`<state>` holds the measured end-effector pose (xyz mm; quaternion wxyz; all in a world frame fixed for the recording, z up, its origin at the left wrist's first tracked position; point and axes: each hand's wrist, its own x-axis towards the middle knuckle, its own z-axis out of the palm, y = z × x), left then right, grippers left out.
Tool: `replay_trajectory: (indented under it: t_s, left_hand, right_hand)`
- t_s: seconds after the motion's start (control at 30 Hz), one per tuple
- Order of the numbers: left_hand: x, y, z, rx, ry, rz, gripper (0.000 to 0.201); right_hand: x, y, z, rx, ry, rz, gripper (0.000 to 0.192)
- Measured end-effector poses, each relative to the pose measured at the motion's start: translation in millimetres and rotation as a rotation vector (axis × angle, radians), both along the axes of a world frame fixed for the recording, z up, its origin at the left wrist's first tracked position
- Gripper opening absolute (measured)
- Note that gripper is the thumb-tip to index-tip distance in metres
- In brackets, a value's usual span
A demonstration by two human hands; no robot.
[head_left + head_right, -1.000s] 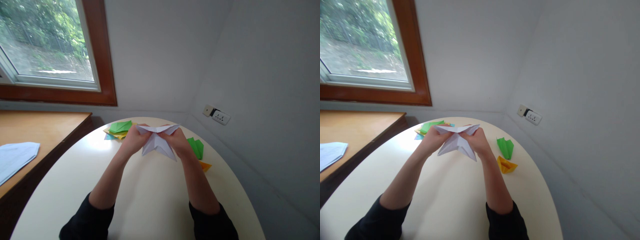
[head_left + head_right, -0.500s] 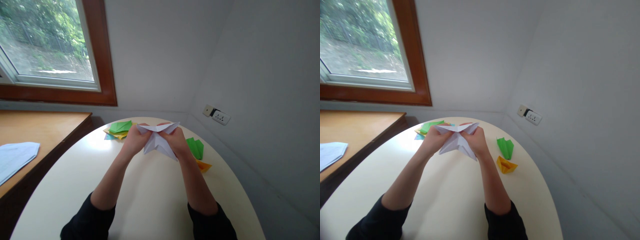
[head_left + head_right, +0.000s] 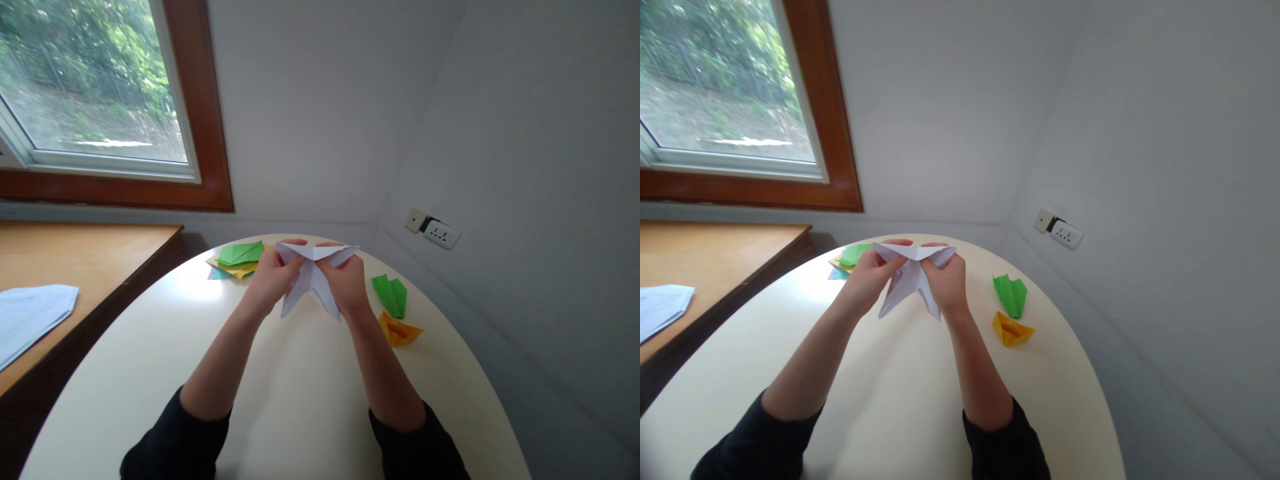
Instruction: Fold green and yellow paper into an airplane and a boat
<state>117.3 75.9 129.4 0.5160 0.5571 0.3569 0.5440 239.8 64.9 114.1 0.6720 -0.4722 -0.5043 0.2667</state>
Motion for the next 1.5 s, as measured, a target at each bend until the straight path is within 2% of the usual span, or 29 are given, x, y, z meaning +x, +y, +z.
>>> replay_trajectory:
  t_s: [0.37, 0.6, 0.87, 0.97, 1.13, 1.3, 1.5]
  left_hand:
    - [1.1, -8.0, 6.0, -0.055, -0.143, -0.14, 0.046]
    - [6.7, -5.3, 2.4, -0.056, -0.202, 0.051, 0.028]
    - [4.9, -3.6, 3.1, 0.034, -0.25, 0.145, 0.017]
    - [2.8, -2.2, 3.0, 0.035, -0.261, 0.187, 0.019]
    - [-3.8, 1.1, 4.2, 0.026, -0.278, 0.243, 0.022]
    - [-6.4, 2.9, 4.0, 0.028, -0.302, 0.248, 0.022]
    - [-3.5, 0.0, 4.2, 0.035, -0.308, 0.213, 0.024]
  right_hand:
    - [-4.7, -2.6, 1.3, 0.044, 0.011, -0.008, 0.017]
    - [-10.6, -6.9, 3.8, 0.06, -0.011, 0.062, 0.022]
    - [-7.6, -4.1, 0.8, 0.102, -0.075, 0.129, 0.032]
    - [0.0, -5.0, 1.3, 0.154, -0.177, 0.173, 0.043]
    - [19.9, -11.8, 8.5, 0.147, -0.328, 0.366, 0.07]
    - [29.5, -12.9, 10.6, 0.093, -0.277, 0.397, 0.055]
    - [19.4, -7.9, 5.0, 0.108, -0.191, 0.42, 0.024]
